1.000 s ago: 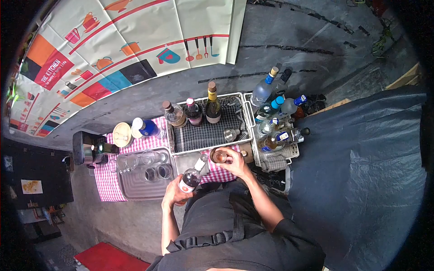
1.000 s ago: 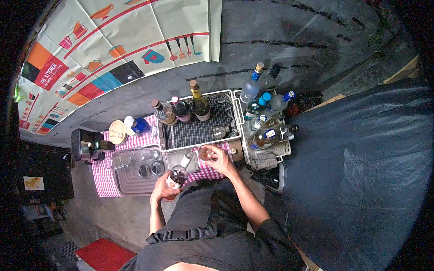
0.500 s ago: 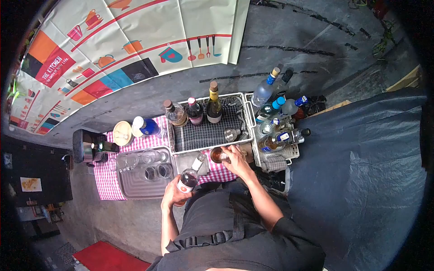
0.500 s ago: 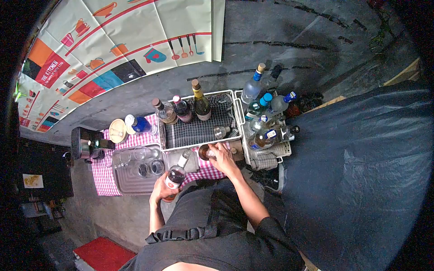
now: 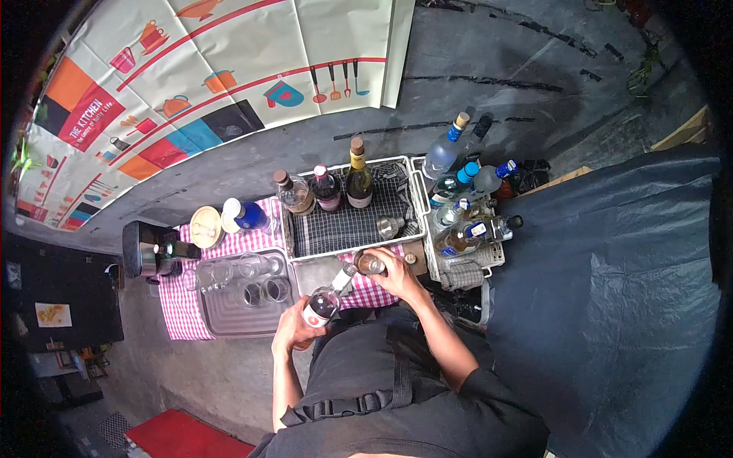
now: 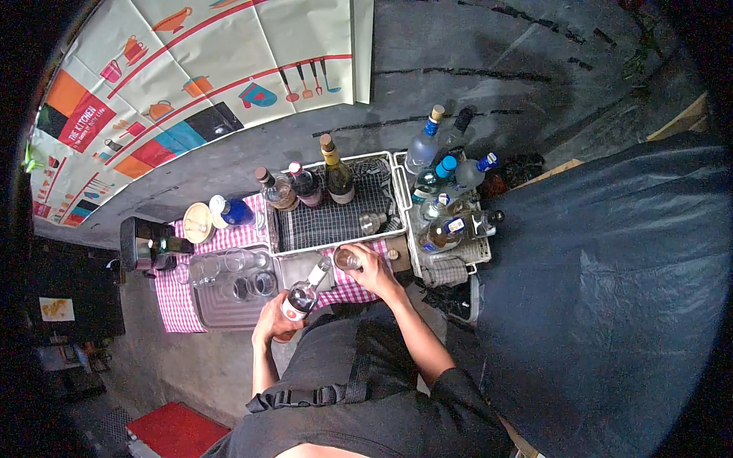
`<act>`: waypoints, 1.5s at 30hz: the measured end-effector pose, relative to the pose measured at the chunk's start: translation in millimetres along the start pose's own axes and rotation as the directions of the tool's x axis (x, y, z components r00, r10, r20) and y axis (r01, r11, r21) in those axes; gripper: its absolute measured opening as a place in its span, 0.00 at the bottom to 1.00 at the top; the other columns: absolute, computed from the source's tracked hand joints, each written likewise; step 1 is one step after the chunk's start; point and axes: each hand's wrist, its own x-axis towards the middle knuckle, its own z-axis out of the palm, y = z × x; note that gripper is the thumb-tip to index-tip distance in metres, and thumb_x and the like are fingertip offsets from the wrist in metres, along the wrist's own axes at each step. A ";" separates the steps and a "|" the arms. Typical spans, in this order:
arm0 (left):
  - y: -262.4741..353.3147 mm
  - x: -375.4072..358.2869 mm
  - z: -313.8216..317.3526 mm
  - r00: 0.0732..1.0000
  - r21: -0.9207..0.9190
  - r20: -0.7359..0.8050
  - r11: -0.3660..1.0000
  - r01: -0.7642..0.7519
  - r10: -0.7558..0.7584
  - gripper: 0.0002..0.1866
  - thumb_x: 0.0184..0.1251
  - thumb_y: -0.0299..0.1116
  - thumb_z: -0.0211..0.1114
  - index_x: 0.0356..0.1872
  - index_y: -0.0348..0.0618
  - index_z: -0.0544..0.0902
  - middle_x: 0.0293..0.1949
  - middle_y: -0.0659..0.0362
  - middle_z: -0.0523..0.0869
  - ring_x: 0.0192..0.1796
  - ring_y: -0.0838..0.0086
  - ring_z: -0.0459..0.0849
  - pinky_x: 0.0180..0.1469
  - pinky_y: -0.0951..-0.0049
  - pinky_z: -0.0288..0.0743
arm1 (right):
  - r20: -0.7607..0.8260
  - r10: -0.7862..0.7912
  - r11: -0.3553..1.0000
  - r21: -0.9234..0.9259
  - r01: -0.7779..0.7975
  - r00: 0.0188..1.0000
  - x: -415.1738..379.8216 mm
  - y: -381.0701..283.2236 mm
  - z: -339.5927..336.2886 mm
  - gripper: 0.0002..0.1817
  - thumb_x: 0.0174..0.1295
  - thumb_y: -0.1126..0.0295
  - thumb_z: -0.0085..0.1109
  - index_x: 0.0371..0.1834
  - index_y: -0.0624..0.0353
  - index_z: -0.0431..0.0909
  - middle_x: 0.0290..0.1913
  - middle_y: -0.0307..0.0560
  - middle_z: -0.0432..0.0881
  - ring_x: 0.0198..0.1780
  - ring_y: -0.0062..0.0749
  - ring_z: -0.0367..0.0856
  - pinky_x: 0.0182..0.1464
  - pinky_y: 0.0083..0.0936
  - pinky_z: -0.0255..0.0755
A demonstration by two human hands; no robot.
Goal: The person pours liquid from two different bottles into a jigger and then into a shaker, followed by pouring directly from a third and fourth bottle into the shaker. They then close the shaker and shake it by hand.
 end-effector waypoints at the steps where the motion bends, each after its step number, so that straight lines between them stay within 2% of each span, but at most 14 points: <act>1: 2.4 0.3 -1.9 1.000 0.026 0.023 0.999 0.020 -0.020 0.41 0.34 0.45 0.84 0.55 0.40 0.79 0.44 0.43 0.90 0.51 0.49 0.88 0.54 0.54 0.79 | 0.006 0.024 0.999 0.024 -0.024 1.000 0.7 -2.3 -0.1 0.31 0.51 0.82 0.68 0.62 0.62 0.77 0.58 0.55 0.82 0.61 0.50 0.82 0.63 0.36 0.76; 8: 14.7 -0.9 -11.2 0.996 0.087 0.069 0.995 0.043 -0.049 0.42 0.34 0.43 0.83 0.57 0.41 0.79 0.45 0.44 0.89 0.52 0.50 0.88 0.55 0.54 0.80 | 0.011 0.025 0.970 0.242 -0.027 1.000 2.0 -1.8 9.4 0.28 0.49 0.83 0.68 0.59 0.64 0.78 0.56 0.54 0.84 0.59 0.45 0.84 0.62 0.34 0.77; 10: 16.2 -1.9 -12.9 0.998 0.111 0.063 0.994 -0.004 -0.003 0.42 0.34 0.43 0.83 0.57 0.40 0.79 0.46 0.44 0.89 0.52 0.50 0.88 0.56 0.55 0.81 | -0.001 0.008 0.972 0.236 -0.007 1.000 1.6 -3.5 10.1 0.28 0.49 0.82 0.68 0.58 0.64 0.79 0.56 0.54 0.84 0.59 0.45 0.84 0.62 0.34 0.77; 18: 13.9 -3.6 -13.9 0.995 0.177 0.098 0.984 0.012 -0.030 0.43 0.34 0.47 0.82 0.57 0.40 0.80 0.46 0.43 0.89 0.51 0.49 0.88 0.55 0.54 0.81 | -0.002 -0.033 0.987 0.155 0.033 0.999 -1.0 -5.1 10.3 0.28 0.49 0.82 0.69 0.59 0.63 0.80 0.58 0.54 0.83 0.60 0.47 0.83 0.63 0.35 0.77; 25: 7.6 -3.9 -13.2 0.995 0.198 0.101 0.980 -0.006 -0.014 0.46 0.35 0.51 0.81 0.60 0.40 0.79 0.47 0.42 0.89 0.52 0.48 0.88 0.56 0.54 0.81 | 0.007 -0.015 0.988 0.152 0.014 1.000 -2.7 -7.3 11.0 0.28 0.50 0.84 0.64 0.60 0.63 0.79 0.59 0.55 0.82 0.62 0.49 0.81 0.64 0.35 0.76; 29: 2.8 -2.4 -12.8 0.994 0.196 0.107 0.981 -0.003 -0.019 0.46 0.35 0.51 0.81 0.60 0.40 0.79 0.47 0.42 0.89 0.52 0.49 0.88 0.56 0.54 0.81 | -0.022 -0.008 0.986 0.165 0.011 1.000 -2.0 -6.4 10.7 0.29 0.49 0.85 0.61 0.59 0.62 0.79 0.59 0.54 0.81 0.62 0.49 0.81 0.65 0.36 0.76; 31: 2.8 -1.4 -12.6 0.993 0.180 0.103 0.983 0.034 -0.054 0.46 0.30 0.51 0.84 0.57 0.41 0.80 0.48 0.45 0.89 0.53 0.51 0.88 0.56 0.54 0.80 | -0.019 -0.005 0.988 0.153 0.008 1.000 -2.0 -9.5 8.6 0.29 0.48 0.85 0.61 0.60 0.62 0.79 0.59 0.54 0.81 0.62 0.49 0.81 0.66 0.35 0.75; 34: 8.5 -3.3 -16.9 0.994 0.200 0.106 0.980 -0.001 -0.021 0.45 0.34 0.51 0.82 0.60 0.41 0.80 0.47 0.43 0.89 0.52 0.49 0.88 0.56 0.55 0.82 | -0.010 -0.004 0.989 0.147 0.006 1.000 -2.0 -10.6 7.9 0.30 0.48 0.86 0.61 0.60 0.61 0.79 0.59 0.54 0.81 0.62 0.50 0.81 0.66 0.36 0.75; 45: 11.7 -5.5 -19.9 0.996 0.207 0.091 0.978 -0.012 -0.007 0.46 0.33 0.50 0.81 0.60 0.42 0.80 0.47 0.43 0.89 0.51 0.50 0.88 0.55 0.56 0.82 | 0.011 -0.014 0.989 0.147 0.013 1.000 -2.0 -3.0 10.4 0.29 0.48 0.86 0.60 0.59 0.62 0.80 0.59 0.54 0.82 0.62 0.49 0.81 0.65 0.35 0.76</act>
